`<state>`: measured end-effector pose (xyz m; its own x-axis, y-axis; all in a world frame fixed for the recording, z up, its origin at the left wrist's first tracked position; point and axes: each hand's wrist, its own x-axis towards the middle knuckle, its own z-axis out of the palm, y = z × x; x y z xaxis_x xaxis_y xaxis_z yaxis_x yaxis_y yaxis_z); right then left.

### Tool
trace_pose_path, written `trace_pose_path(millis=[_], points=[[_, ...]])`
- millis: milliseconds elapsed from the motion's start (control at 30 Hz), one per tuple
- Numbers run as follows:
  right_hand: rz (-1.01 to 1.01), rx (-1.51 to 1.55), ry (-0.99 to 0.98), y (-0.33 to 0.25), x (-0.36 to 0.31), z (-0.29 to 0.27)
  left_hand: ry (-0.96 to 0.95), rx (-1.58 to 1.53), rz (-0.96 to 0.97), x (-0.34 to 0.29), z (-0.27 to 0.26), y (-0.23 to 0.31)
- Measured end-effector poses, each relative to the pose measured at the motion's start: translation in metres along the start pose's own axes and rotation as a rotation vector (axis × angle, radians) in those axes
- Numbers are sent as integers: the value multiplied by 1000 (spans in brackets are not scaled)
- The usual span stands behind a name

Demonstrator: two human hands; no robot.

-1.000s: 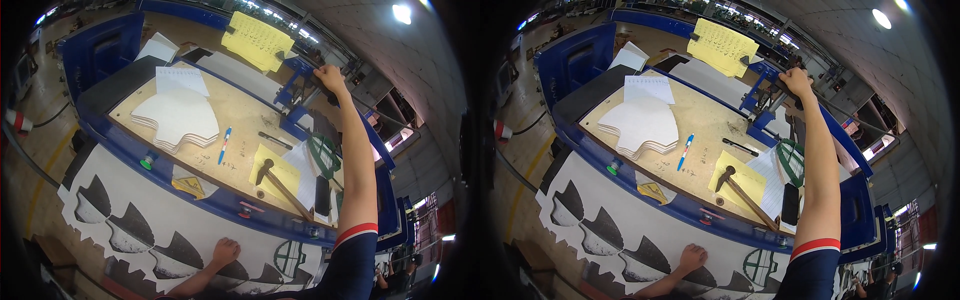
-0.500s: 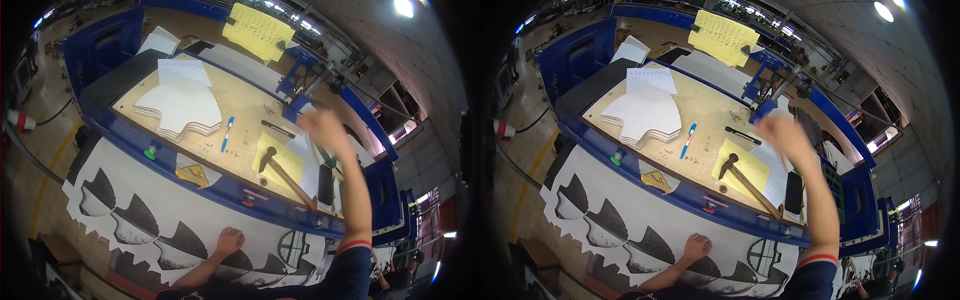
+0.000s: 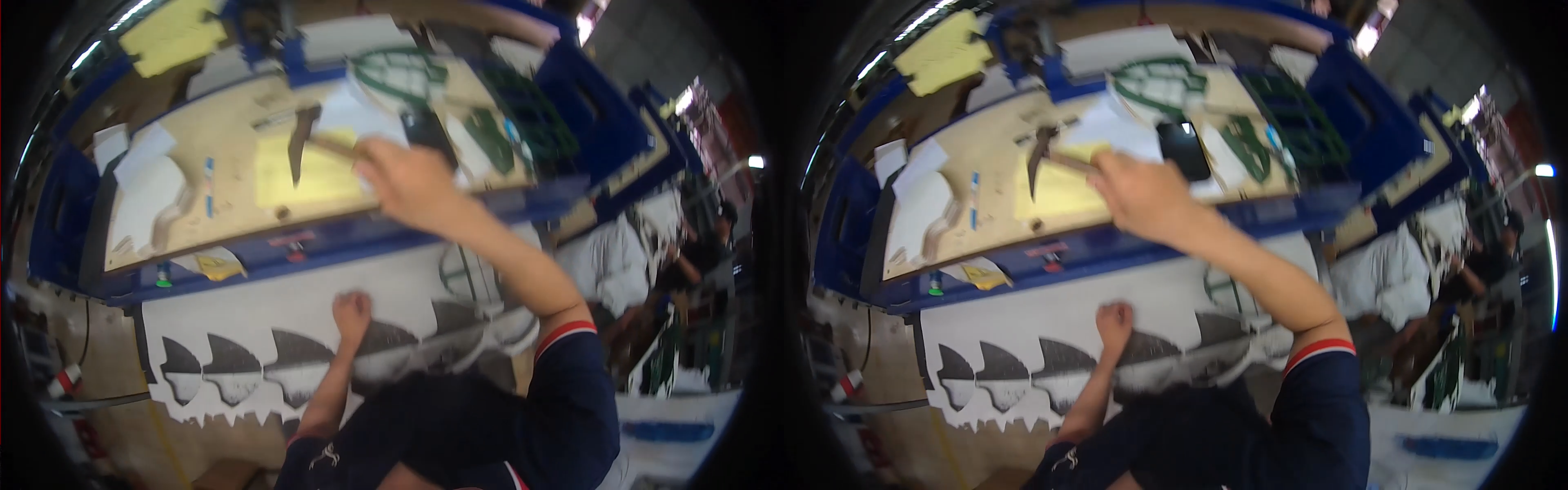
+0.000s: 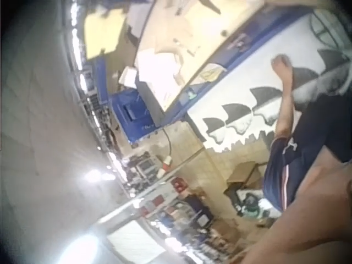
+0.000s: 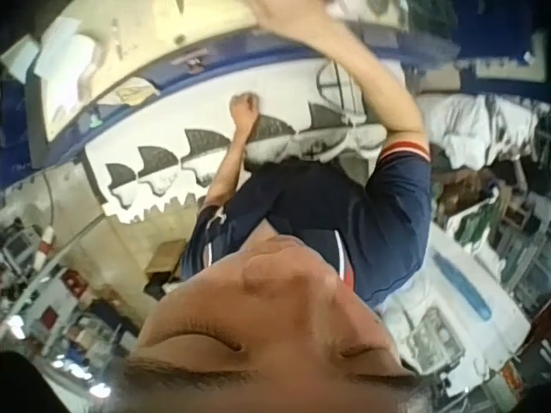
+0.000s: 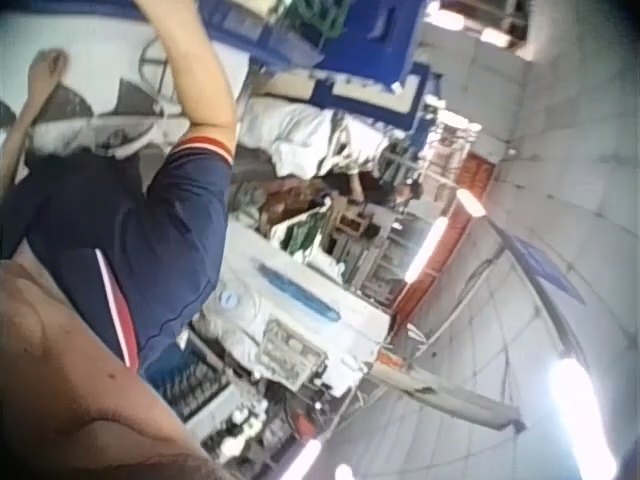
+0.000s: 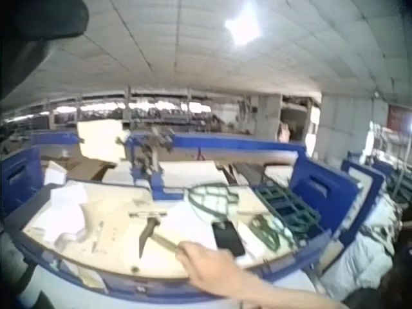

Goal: Manually cut shoe components from a sheet of material using a cutting die, a hammer, and an industrial press.

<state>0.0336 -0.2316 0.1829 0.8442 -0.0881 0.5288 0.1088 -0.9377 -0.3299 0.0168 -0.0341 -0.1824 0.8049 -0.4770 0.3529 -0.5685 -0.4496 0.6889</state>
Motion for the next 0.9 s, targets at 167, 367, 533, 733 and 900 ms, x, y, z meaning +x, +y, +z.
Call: trace_pose_path(millis=[167,367,533,733,900], points=[[339,318,304,56,-153,-102,-167,-157,-243,26,17,38],[1141,46,295,137,-468,-18,-660,25,-186,50,87,147],[1455,463,177,105,-535,-8,-840,448,-195,62,129,156],[624,219,189,65,-524,12,-918,521,-87,72,135,165],[887,208,-423,67,-487,17,-916,533,-36,86,147,137]])
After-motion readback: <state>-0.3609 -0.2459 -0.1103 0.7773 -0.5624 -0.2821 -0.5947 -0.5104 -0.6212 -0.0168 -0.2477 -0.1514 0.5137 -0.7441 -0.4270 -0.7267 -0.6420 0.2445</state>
